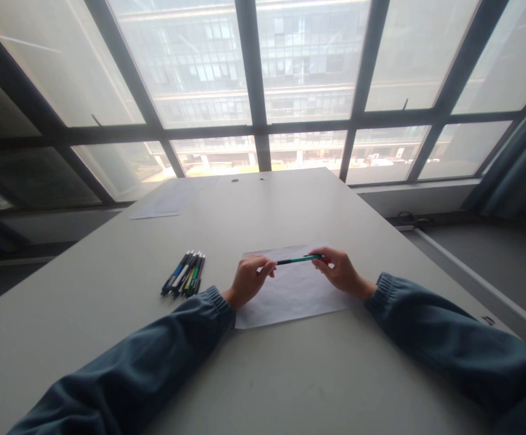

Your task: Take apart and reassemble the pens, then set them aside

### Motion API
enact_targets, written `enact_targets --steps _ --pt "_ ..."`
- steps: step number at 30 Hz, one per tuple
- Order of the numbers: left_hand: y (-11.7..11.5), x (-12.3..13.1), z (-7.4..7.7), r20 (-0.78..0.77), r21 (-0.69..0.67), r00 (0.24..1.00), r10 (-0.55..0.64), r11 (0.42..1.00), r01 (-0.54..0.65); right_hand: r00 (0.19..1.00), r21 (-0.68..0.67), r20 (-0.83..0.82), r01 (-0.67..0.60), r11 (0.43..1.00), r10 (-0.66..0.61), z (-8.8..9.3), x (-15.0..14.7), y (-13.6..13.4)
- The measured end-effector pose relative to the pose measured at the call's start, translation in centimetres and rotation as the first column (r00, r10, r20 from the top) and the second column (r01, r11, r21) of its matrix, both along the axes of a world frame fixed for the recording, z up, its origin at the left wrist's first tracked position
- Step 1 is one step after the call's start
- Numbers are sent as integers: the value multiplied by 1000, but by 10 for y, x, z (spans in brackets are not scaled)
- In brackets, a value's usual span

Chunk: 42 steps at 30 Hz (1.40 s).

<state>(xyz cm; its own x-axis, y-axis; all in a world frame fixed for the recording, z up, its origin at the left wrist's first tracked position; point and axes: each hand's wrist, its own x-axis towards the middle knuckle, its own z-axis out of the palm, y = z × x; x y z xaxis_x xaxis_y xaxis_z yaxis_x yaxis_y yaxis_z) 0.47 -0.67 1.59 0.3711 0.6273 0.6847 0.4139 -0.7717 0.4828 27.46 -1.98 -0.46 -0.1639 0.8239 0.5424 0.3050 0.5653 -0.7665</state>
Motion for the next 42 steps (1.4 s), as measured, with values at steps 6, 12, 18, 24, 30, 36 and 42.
enact_targets --steps 6,12,18,24,30,36,42 --pt "1 0 -1 -17 -14 1000 3 1000 -3 1000 11 25 11 1000 -12 -2 -1 1" --pt "3 -2 -5 -43 -21 999 0 1000 -1 997 6 79 -9 1000 9 -4 0 4" --pt "6 -5 -11 -71 -93 997 6 996 -13 997 36 73 32 999 -35 -6 0 5" --pt "7 -3 -8 -9 -90 1000 22 996 -23 996 39 39 81 996 -82 -7 1 6" --pt "5 0 -3 11 39 1000 12 999 -13 995 23 29 93 995 -93 -6 2 6" --pt "4 1 -4 35 75 998 44 996 -47 996 7 21 85 996 -85 -7 2 7" --pt "4 1 -1 11 81 1000 27 996 -28 998 1 14 65 998 -65 -9 2 6"
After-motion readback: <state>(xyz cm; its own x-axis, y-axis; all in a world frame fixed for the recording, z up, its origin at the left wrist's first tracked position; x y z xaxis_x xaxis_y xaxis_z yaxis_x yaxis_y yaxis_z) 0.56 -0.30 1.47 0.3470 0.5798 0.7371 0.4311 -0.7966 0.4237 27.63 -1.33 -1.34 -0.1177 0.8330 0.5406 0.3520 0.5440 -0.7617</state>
